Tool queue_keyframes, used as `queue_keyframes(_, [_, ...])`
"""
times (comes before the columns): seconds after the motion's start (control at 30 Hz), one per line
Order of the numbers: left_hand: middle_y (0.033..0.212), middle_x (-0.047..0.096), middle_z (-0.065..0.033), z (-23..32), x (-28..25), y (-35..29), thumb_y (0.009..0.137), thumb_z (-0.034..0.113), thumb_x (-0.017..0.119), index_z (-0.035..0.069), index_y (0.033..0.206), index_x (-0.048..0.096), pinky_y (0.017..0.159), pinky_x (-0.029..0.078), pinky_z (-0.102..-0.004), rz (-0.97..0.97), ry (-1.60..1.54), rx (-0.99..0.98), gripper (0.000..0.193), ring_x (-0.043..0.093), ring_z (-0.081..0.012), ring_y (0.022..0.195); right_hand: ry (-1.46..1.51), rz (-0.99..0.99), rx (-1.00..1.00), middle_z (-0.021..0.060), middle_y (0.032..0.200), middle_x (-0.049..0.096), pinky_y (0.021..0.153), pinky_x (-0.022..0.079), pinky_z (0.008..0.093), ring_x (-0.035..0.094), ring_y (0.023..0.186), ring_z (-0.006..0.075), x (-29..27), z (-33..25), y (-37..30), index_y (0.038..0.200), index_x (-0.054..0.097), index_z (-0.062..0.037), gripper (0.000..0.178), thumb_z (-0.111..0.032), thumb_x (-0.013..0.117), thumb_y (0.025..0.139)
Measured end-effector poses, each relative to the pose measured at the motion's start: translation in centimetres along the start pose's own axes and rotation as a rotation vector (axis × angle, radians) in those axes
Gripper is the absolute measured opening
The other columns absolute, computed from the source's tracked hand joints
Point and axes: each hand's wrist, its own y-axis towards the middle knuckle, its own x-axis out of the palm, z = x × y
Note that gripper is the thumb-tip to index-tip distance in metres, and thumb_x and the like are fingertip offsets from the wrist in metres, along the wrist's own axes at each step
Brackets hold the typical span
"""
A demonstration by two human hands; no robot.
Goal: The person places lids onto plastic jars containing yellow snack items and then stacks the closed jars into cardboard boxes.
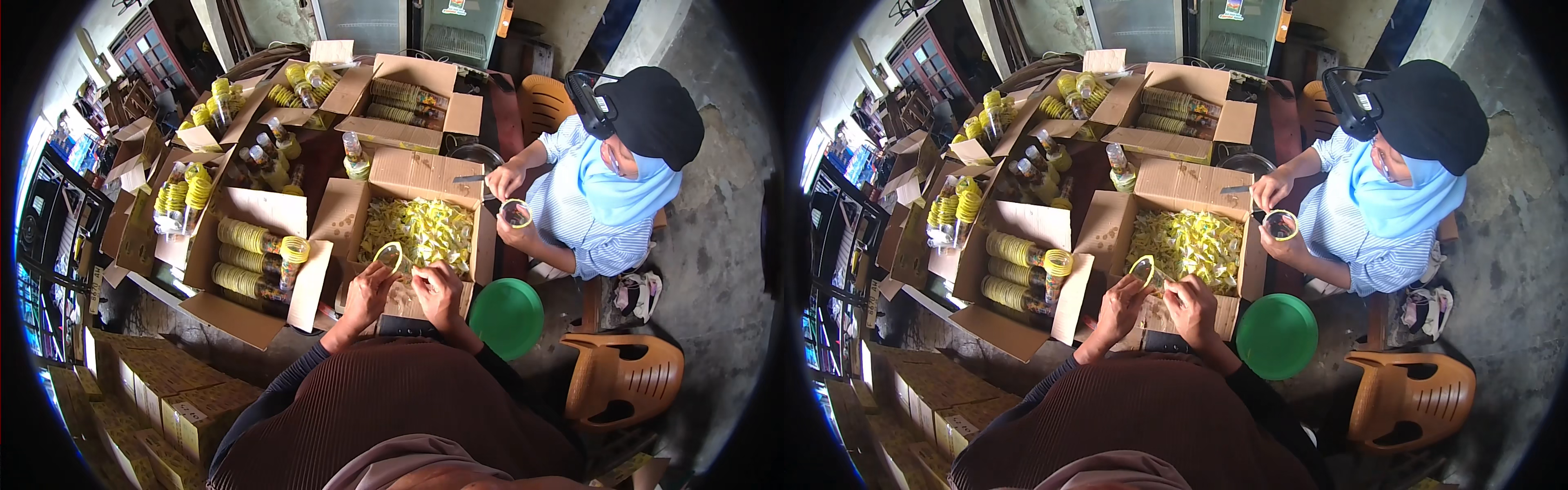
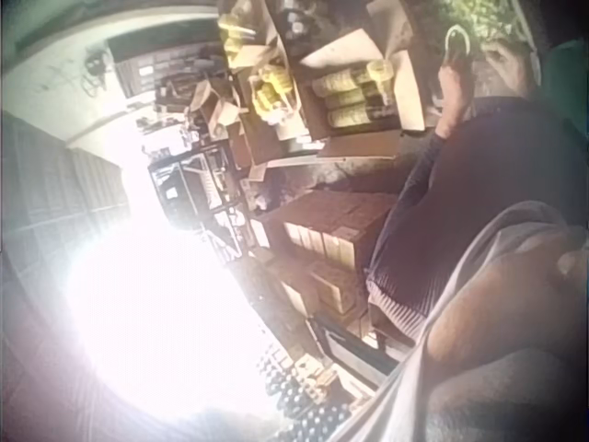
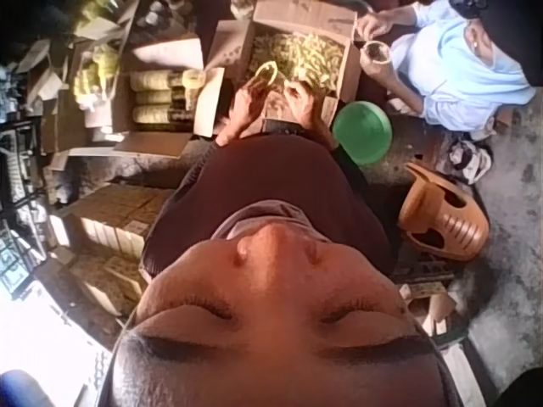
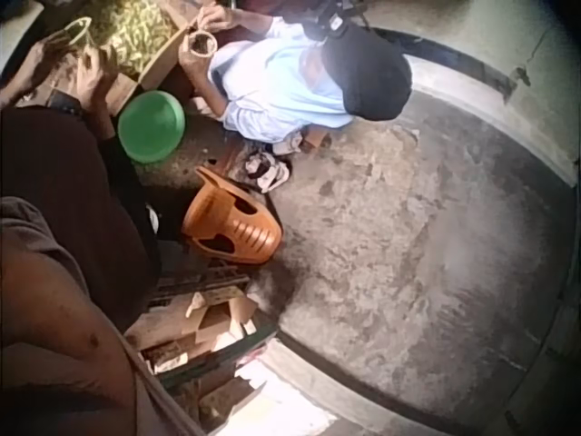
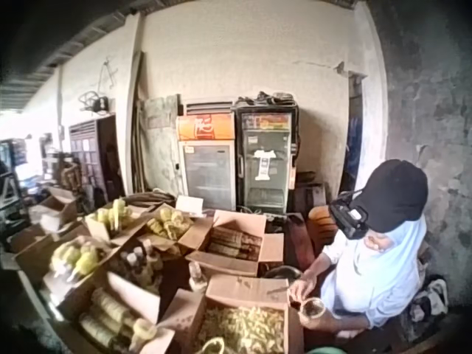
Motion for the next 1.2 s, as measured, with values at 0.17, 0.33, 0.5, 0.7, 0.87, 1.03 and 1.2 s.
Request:
queue_keyframes(0.17, [0.084, 0.060, -0.0127, -0.1, 0.2, -0.1, 0.085, 0.009, 0.064, 0.001, 0.086, 0.063, 0.062, 0.050, -0.0400, 0.008, 0.020, 0.103, 0.009, 0.062, -0.0343, 0.073, -0.036, -0.036, 0.006, 0.0074, 0.073, 0.054, 0.057, 0.046, 0.0358, 0.056, 0.065, 0.0244, 0.5, 1.1, -0.4, 0.087, 0.063, -0.0054, 0.019, 0.001, 0.072, 0.071])
queue_keyframes(0.33, [0.085, 0.061, -0.0121, -0.6, 0.7, -0.5, 0.085, 0.008, 0.064, 0.002, 0.089, 0.064, 0.063, 0.051, -0.0404, 0.020, 0.037, 0.146, 0.008, 0.063, -0.0343, 0.074, -0.111, -0.038, -0.025, 0.0083, 0.074, 0.054, 0.057, 0.046, 0.0365, 0.058, 0.066, 0.0252, 1.0, 1.2, -0.6, 0.085, 0.063, -0.0052, 0.017, 0.001, 0.072, 0.071])
queue_keyframes(0.5, [0.091, 0.061, -0.0144, 0.1, 1.2, -1.1, 0.084, 0.005, 0.063, 0.001, 0.092, 0.063, 0.066, 0.051, -0.0413, -0.077, -0.015, 0.169, 0.010, 0.062, -0.0365, 0.078, 0.069, -0.016, 0.148, 0.0106, 0.072, 0.057, 0.055, 0.046, 0.0343, 0.058, 0.061, 0.0261, 0.9, 2.8, -0.1, 0.086, 0.063, -0.0033, 0.017, 0.004, 0.069, 0.072])
queue_keyframes(0.7, [0.090, 0.060, -0.0144, 0.0, 0.4, -0.1, 0.085, 0.009, 0.063, 0.001, 0.093, 0.061, 0.064, 0.051, -0.0419, -0.033, 0.026, 0.183, 0.011, 0.062, -0.0362, 0.075, 0.115, -0.050, 0.075, 0.0101, 0.072, 0.057, 0.054, 0.045, 0.0331, 0.058, 0.060, 0.0247, 0.2, 2.1, -0.4, 0.085, 0.062, -0.0028, 0.019, 0.005, 0.070, 0.071])
queue_keyframes(0.87, [0.086, 0.059, -0.0127, 0.5, 0.5, -0.3, 0.088, 0.014, 0.063, 0.003, 0.089, 0.059, 0.056, 0.049, -0.0414, 0.001, 0.155, 0.137, 0.012, 0.062, -0.0350, 0.068, 0.106, 0.010, 0.107, 0.0099, 0.072, 0.056, 0.054, 0.045, 0.0336, 0.058, 0.061, 0.0245, 0.0, 1.9, -0.7, 0.085, 0.062, -0.0037, 0.018, 0.004, 0.072, 0.071])
queue_keyframes(1.03, [0.088, 0.058, -0.0125, 0.4, 0.4, -0.4, 0.089, 0.013, 0.060, 0.004, 0.088, 0.056, 0.058, 0.050, -0.0435, -0.053, 0.206, 0.094, 0.009, 0.062, -0.0357, 0.072, 0.020, -0.028, 0.011, 0.0094, 0.072, 0.055, 0.055, 0.045, 0.0353, 0.057, 0.063, 0.0263, -0.9, 0.6, -0.5, 0.085, 0.062, -0.0028, 0.018, 0.003, 0.072, 0.071])
queue_keyframes(1.2, [0.088, 0.058, -0.0134, 0.7, 1.5, -1.1, 0.087, 0.009, 0.060, 0.003, 0.090, 0.058, 0.062, 0.051, -0.0431, -0.050, 0.136, 0.183, 0.007, 0.062, -0.0358, 0.075, -0.073, -0.018, 0.010, 0.0095, 0.073, 0.056, 0.056, 0.046, 0.0351, 0.057, 0.064, 0.0263, -0.2, 1.3, -0.2, 0.085, 0.062, -0.0031, 0.017, 0.004, 0.071, 0.071])
